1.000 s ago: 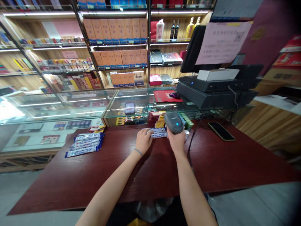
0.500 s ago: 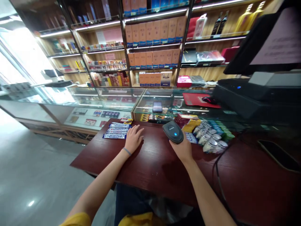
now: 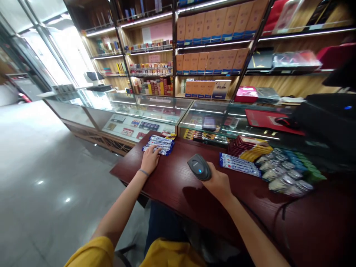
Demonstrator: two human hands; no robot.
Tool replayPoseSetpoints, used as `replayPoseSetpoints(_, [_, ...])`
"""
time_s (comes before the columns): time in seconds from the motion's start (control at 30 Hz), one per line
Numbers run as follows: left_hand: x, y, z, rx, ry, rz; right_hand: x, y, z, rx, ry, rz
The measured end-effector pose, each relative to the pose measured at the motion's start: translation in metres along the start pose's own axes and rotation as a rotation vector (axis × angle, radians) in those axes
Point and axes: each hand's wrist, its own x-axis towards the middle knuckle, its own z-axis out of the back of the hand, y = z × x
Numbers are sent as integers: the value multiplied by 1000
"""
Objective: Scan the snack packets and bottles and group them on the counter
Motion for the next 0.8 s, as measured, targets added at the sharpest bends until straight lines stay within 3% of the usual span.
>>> replayPoseSetpoints(0.17, [-2, 0, -4, 10, 52, 89, -4, 4, -4, -28, 36, 98])
replayPoseSetpoints(0.37, [-2, 0, -2, 45, 118, 134, -6, 4, -5, -40, 27, 81])
replayPoseSetpoints(0.6, [0, -7, 6, -14, 141, -18, -3, 3, 0, 25, 0, 102])
replayPoseSetpoints(0.8, [11, -37, 10, -208, 108, -136, 1, 4, 9, 62, -39, 137])
